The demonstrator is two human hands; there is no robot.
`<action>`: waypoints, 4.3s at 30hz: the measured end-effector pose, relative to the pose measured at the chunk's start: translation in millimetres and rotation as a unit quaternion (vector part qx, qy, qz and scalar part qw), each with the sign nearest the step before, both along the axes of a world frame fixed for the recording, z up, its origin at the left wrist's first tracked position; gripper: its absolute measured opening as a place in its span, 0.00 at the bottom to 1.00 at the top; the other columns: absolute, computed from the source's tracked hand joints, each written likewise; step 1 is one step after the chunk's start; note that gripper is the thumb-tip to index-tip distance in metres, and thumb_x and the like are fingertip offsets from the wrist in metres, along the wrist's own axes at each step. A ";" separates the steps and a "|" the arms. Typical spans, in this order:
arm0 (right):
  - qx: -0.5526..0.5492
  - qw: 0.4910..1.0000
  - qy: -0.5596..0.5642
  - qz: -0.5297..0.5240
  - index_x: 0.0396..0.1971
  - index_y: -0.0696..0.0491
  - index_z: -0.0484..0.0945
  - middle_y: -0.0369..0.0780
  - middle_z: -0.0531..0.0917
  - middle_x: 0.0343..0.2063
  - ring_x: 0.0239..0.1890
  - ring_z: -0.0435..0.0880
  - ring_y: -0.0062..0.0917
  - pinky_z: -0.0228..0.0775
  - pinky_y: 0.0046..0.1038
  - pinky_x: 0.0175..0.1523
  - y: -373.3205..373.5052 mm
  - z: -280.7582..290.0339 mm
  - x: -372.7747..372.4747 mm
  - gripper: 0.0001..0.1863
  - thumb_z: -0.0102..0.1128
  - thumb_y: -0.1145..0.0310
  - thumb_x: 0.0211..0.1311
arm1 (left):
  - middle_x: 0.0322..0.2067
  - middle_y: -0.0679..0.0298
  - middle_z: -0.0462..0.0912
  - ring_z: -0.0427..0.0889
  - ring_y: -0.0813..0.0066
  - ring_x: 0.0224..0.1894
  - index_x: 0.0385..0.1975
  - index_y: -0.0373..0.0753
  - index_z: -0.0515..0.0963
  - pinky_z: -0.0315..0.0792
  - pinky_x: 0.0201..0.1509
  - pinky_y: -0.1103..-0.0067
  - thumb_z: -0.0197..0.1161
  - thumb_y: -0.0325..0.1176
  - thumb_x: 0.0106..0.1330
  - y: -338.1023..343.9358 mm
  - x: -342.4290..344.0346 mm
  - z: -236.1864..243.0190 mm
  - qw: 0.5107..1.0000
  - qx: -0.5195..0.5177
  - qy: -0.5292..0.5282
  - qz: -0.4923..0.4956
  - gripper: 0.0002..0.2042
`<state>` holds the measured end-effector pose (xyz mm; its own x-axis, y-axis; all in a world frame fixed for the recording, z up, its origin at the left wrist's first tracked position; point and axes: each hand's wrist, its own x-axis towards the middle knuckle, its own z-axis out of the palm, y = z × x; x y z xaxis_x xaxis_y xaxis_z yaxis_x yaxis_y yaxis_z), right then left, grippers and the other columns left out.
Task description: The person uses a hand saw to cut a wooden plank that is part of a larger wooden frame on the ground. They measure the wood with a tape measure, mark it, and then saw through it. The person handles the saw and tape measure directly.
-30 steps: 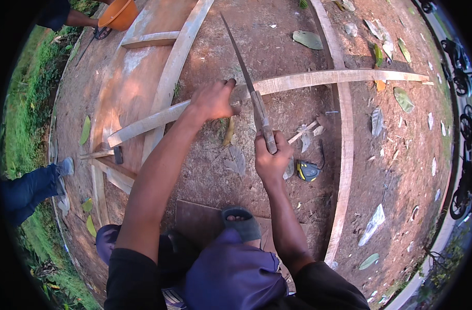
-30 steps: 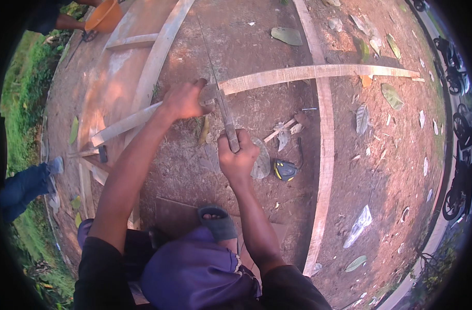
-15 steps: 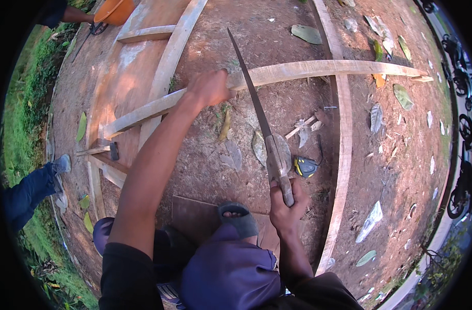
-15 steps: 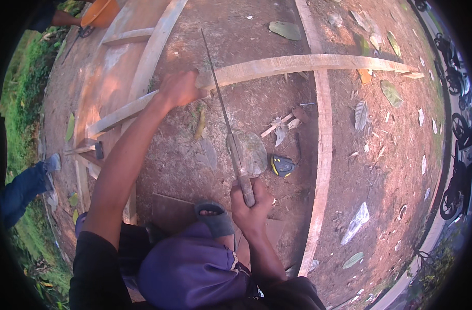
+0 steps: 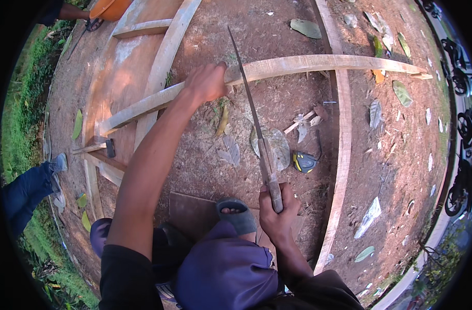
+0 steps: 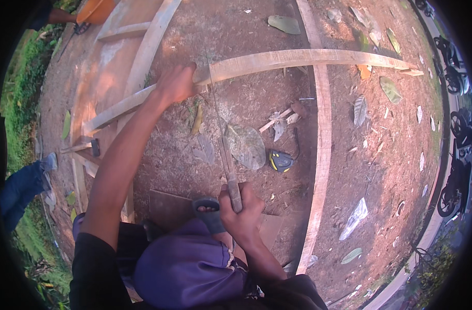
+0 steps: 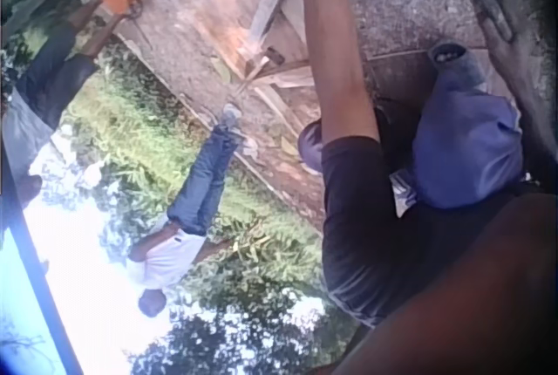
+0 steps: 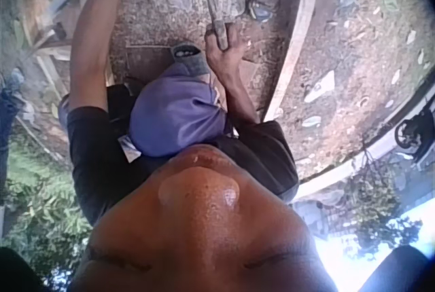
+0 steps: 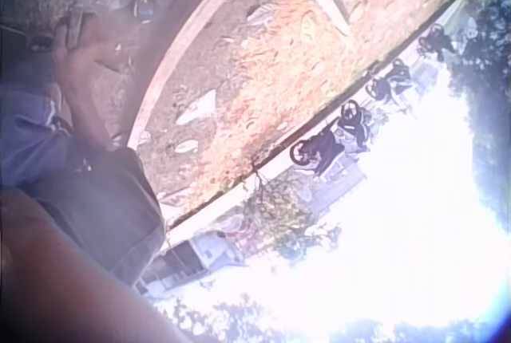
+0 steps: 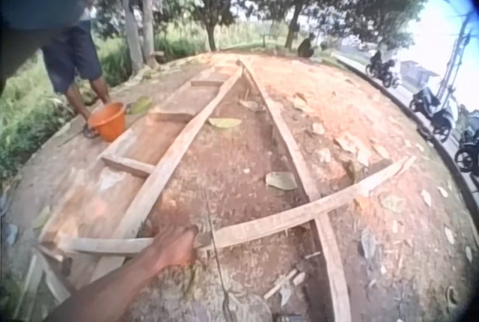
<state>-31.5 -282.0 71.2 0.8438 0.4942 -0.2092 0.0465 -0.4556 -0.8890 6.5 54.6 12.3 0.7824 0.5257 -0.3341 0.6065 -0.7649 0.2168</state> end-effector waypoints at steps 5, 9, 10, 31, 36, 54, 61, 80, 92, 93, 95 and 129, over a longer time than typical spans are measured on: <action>0.016 0.999 -0.042 0.008 0.25 0.59 0.74 0.39 0.76 0.15 0.19 0.73 0.15 0.65 0.27 0.25 17.9 3.2 17.6 0.11 0.66 0.72 0.62 | 0.45 0.41 0.86 0.85 0.46 0.52 0.52 0.29 0.79 0.77 0.59 0.57 0.73 0.39 0.59 1.8 4.3 -8.4 1.000 0.001 -0.010 0.001 0.25; 0.021 1.000 0.012 0.015 0.26 0.62 0.73 0.44 0.77 0.14 0.17 0.76 0.19 0.67 0.31 0.24 86.3 11.1 49.7 0.12 0.64 0.70 0.64 | 0.41 0.42 0.87 0.87 0.45 0.47 0.54 0.29 0.79 0.78 0.55 0.55 0.73 0.40 0.60 -1.4 -5.0 -12.3 0.999 0.024 -0.017 -0.018 0.26; 0.019 1.000 -0.012 0.014 0.26 0.62 0.73 0.45 0.77 0.14 0.18 0.76 0.19 0.66 0.31 0.24 88.4 11.2 55.3 0.13 0.63 0.70 0.65 | 0.41 0.43 0.88 0.88 0.45 0.47 0.54 0.29 0.79 0.78 0.55 0.55 0.74 0.40 0.60 -5.7 -4.2 -12.6 0.999 0.023 -0.012 -0.024 0.26; 0.009 0.998 -0.007 0.067 0.28 0.59 0.77 0.42 0.81 0.15 0.18 0.84 0.23 0.75 0.29 0.25 -3.7 -1.2 8.4 0.06 0.66 0.75 0.58 | 0.44 0.44 0.88 0.87 0.50 0.51 0.53 0.31 0.80 0.78 0.62 0.59 0.73 0.38 0.62 6.8 -2.1 -7.2 0.999 0.015 0.027 0.019 0.23; -0.007 0.998 -0.020 0.067 0.28 0.58 0.77 0.42 0.81 0.16 0.18 0.83 0.22 0.75 0.28 0.26 -46.1 12.2 2.4 0.05 0.66 0.75 0.58 | 0.45 0.43 0.87 0.86 0.48 0.52 0.55 0.32 0.80 0.77 0.62 0.58 0.72 0.37 0.62 -8.6 4.1 -4.6 0.999 0.006 0.019 0.031 0.23; 0.016 0.999 0.021 0.030 0.25 0.60 0.76 0.45 0.79 0.15 0.19 0.82 0.24 0.72 0.31 0.26 51.8 -6.0 41.0 0.09 0.65 0.72 0.59 | 0.48 0.45 0.87 0.85 0.49 0.55 0.57 0.34 0.80 0.74 0.64 0.57 0.73 0.43 0.62 -1.4 6.0 -3.5 0.999 0.010 0.022 0.037 0.27; 0.032 0.999 0.031 0.012 0.26 0.59 0.77 0.43 0.81 0.16 0.18 0.82 0.23 0.72 0.30 0.25 20.7 -31.2 21.1 0.07 0.66 0.74 0.59 | 0.41 0.42 0.87 0.87 0.46 0.48 0.55 0.32 0.80 0.79 0.55 0.59 0.73 0.43 0.60 4.6 -0.5 -14.2 0.999 0.032 0.003 0.030 0.27; -0.001 0.998 -0.016 0.064 0.20 0.55 0.69 0.36 0.74 0.11 0.15 0.74 0.14 0.66 0.25 0.22 -83.2 -0.4 -21.4 0.13 0.65 0.77 0.57 | 0.47 0.42 0.87 0.86 0.46 0.53 0.59 0.32 0.78 0.77 0.62 0.57 0.74 0.43 0.61 -2.6 8.1 -1.5 0.997 -0.019 0.041 0.066 0.29; 0.051 0.998 0.033 -0.017 0.27 0.62 0.76 0.50 0.80 0.17 0.18 0.82 0.34 0.71 0.36 0.26 85.5 -47.4 56.5 0.11 0.64 0.69 0.60 | 0.39 0.43 0.88 0.88 0.47 0.45 0.53 0.32 0.82 0.79 0.54 0.60 0.75 0.44 0.57 -8.0 7.4 -15.5 0.999 0.027 -0.021 0.019 0.27; 0.012 0.999 0.031 0.012 0.26 0.61 0.76 0.47 0.80 0.16 0.18 0.82 0.28 0.71 0.33 0.25 56.5 -33.4 37.7 0.09 0.65 0.71 0.60 | 0.39 0.44 0.88 0.88 0.48 0.46 0.52 0.32 0.82 0.79 0.54 0.60 0.75 0.44 0.57 3.0 -4.3 -17.5 0.999 0.038 -0.024 0.028 0.27; 0.006 0.999 -0.007 0.053 0.26 0.58 0.76 0.42 0.80 0.15 0.17 0.82 0.22 0.73 0.30 0.25 -33.9 -20.0 1.1 0.07 0.67 0.75 0.58 | 0.40 0.44 0.88 0.88 0.49 0.46 0.53 0.33 0.82 0.79 0.55 0.60 0.75 0.44 0.58 0.7 -6.9 -19.8 0.999 0.022 -0.016 0.039 0.27; 0.039 0.998 -0.026 0.048 0.20 0.55 0.67 0.36 0.73 0.12 0.14 0.73 0.15 0.63 0.26 0.20 -92.7 -19.0 -24.9 0.14 0.64 0.78 0.58 | 0.42 0.45 0.88 0.87 0.49 0.50 0.56 0.33 0.80 0.78 0.60 0.60 0.75 0.41 0.59 -5.9 5.7 7.0 0.998 -0.010 0.033 0.053 0.27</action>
